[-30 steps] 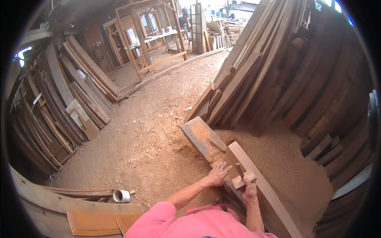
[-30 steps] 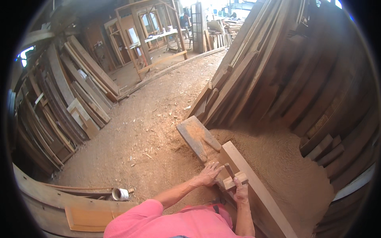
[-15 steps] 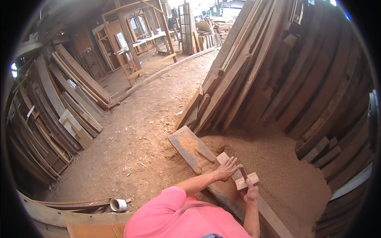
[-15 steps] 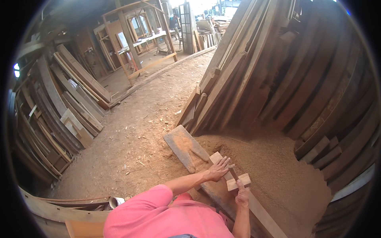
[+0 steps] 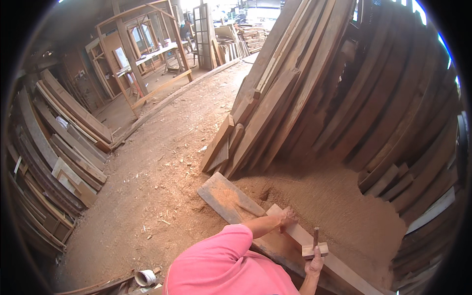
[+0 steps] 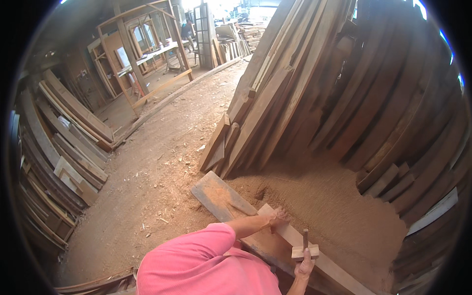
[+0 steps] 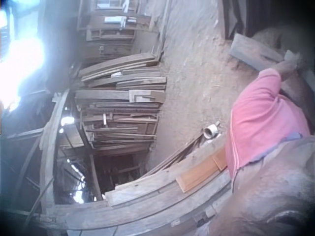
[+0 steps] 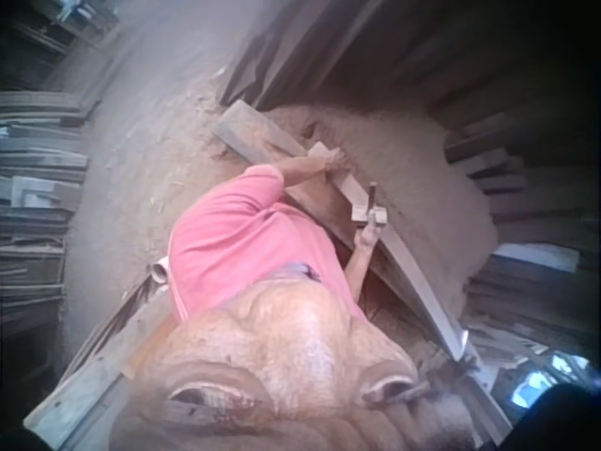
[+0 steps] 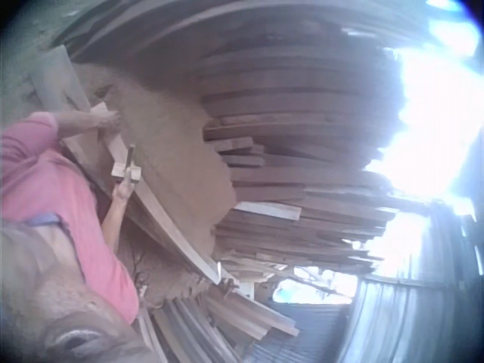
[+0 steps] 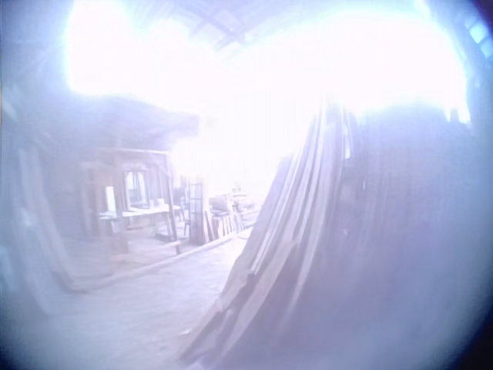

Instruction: The person measures and marks a piece of wood, uses a small hand tool to scrape the surface, and then uses a circular saw to cut the wood.

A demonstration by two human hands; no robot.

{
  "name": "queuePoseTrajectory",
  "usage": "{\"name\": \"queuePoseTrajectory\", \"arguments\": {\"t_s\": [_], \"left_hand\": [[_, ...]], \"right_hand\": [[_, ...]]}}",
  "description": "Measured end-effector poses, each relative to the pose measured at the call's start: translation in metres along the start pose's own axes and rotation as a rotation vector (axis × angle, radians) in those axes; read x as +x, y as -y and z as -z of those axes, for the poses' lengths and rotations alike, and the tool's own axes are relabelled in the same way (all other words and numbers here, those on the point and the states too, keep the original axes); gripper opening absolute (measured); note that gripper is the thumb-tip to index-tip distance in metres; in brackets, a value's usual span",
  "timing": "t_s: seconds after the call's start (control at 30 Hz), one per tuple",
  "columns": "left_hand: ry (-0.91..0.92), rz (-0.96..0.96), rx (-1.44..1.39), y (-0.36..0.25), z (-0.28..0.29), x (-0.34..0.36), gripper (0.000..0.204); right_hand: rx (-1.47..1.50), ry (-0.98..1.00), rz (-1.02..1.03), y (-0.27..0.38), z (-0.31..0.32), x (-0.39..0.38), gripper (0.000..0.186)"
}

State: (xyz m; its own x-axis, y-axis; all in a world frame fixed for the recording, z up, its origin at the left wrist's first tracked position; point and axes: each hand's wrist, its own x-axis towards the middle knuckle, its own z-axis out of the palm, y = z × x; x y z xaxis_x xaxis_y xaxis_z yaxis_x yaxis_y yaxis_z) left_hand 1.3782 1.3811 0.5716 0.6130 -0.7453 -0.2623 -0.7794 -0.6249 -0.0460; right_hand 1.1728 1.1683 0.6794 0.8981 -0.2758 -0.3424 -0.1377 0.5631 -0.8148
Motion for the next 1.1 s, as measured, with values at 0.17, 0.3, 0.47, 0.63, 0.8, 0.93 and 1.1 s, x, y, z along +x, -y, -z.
{"name": "queuePoseTrajectory", "arguments": {"t_s": [0.17,0.3,0.47,0.63,0.8,0.93,1.1], "left_hand": [[-0.073,-0.182,-0.359,-0.017,0.044,-0.01,0.095],[0.115,-0.231,-0.34,-0.012,0.076,-0.023,0.094],[0.187,-0.33,-0.284,-0.019,0.081,-0.057,0.09],[0.207,-0.264,-0.396,-0.009,0.086,-0.08,0.083],[0.198,-0.353,-0.382,-0.017,0.079,-0.086,0.09],[0.017,-0.463,-0.335,-0.018,0.082,-0.108,0.094],[-0.171,-0.601,-0.22,0.004,0.056,-0.123,0.093]], "right_hand": [[0.018,-0.146,0.051,-0.007,-0.038,-0.025,0.049],[0.03,-0.145,0.048,-0.02,-0.088,-0.03,0.04],[0.024,-0.164,0.106,-0.028,-0.11,-0.044,0.016],[0.106,-0.427,0.135,-0.056,-0.119,-0.072,0.033],[0.201,-0.644,0.14,-0.092,-0.131,-0.136,0.036],[0.218,-0.732,0.174,-0.13,-0.135,-0.17,0.044],[0.189,-0.737,0.291,-0.149,-0.136,-0.177,0.039]]}}
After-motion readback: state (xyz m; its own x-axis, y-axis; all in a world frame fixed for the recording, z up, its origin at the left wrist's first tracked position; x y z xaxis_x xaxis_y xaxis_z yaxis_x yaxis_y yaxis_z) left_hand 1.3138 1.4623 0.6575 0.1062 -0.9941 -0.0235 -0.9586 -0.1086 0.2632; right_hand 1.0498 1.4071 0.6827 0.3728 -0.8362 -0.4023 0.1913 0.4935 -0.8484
